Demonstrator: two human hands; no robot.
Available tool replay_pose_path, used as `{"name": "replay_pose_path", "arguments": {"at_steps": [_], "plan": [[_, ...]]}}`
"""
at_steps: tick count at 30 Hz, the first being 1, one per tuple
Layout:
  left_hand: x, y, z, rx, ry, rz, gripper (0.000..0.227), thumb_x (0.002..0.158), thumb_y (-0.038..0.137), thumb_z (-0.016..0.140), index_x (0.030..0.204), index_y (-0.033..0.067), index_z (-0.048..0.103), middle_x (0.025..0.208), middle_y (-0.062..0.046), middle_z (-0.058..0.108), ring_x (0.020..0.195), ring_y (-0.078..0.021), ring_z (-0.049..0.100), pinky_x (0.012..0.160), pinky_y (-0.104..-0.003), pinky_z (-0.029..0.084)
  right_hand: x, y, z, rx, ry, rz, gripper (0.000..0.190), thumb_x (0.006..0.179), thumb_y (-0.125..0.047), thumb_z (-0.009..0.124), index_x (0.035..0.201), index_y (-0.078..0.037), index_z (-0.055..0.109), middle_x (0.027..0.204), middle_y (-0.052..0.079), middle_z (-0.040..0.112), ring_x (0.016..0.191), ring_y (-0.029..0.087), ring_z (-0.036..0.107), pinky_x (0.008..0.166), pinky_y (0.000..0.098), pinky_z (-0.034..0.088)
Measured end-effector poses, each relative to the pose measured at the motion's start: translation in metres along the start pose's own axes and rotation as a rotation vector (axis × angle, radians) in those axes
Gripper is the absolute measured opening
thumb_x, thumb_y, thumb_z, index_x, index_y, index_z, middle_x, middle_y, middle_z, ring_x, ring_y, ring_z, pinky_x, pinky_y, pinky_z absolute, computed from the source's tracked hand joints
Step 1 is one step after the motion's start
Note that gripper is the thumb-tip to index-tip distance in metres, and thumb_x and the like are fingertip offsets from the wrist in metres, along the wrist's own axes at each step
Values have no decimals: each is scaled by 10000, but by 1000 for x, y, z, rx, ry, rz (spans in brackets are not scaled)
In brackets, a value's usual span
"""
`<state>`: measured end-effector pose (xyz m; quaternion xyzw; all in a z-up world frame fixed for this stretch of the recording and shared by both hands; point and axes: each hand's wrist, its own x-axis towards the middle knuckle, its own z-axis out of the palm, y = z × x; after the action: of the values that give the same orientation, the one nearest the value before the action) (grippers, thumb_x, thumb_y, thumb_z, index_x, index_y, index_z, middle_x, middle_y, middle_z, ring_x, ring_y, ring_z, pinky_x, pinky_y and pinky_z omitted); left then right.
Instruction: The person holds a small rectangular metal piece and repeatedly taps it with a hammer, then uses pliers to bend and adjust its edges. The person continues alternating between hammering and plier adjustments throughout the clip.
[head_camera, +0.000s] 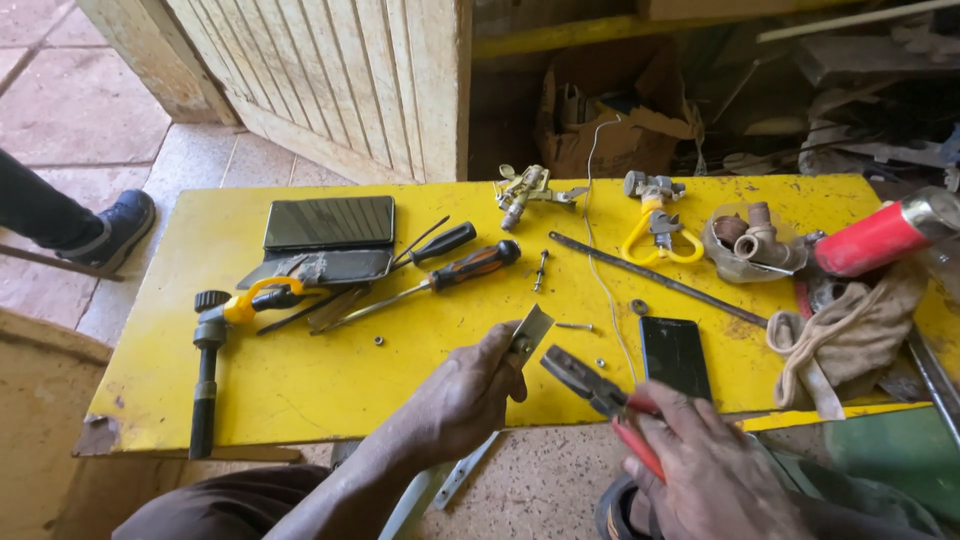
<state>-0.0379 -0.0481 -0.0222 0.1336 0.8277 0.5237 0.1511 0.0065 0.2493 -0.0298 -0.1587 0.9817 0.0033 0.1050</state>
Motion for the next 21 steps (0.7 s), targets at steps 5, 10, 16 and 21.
{"name": "replay_pose_path", "arguments": {"at_steps": [5,10,16,21], "plan": [[4,-7,5,-30,37,40,269,1103,289,380,1166,113,574,921,-59,778,801,-251,733,734,-436,580,4,-14,13,-371,319,-55,587,725,-438,618,1279,-259,698,1633,-70,488,1311,260,565,924,499,533],[2,-3,4,-29,30,-15,260,1089,299,375,1127,117,557,945,-79,802,827,-301,740,746,-465,545,4,-23,8,-458,436,-78,699,588,-431,609,1263,-282,714,1554,-71,564,1198,250,617,797,477,526],[-3,1,0,27,20,3,298,1110,298,338,1185,90,538,935,-119,751,741,-280,674,664,-472,539,5,-24,8,-381,344,-82,512,719,-320,633,1212,-230,736,1477,-63,575,1134,292,623,849,509,588],[-4,-2,1,36,52,136,510,1084,283,389,1536,55,455,898,-180,742,715,-380,683,666,-505,537,13,-5,-3,458,-117,122,231,883,-470,754,1089,-432,851,1218,-302,835,1060,15,890,1002,292,659]]}}
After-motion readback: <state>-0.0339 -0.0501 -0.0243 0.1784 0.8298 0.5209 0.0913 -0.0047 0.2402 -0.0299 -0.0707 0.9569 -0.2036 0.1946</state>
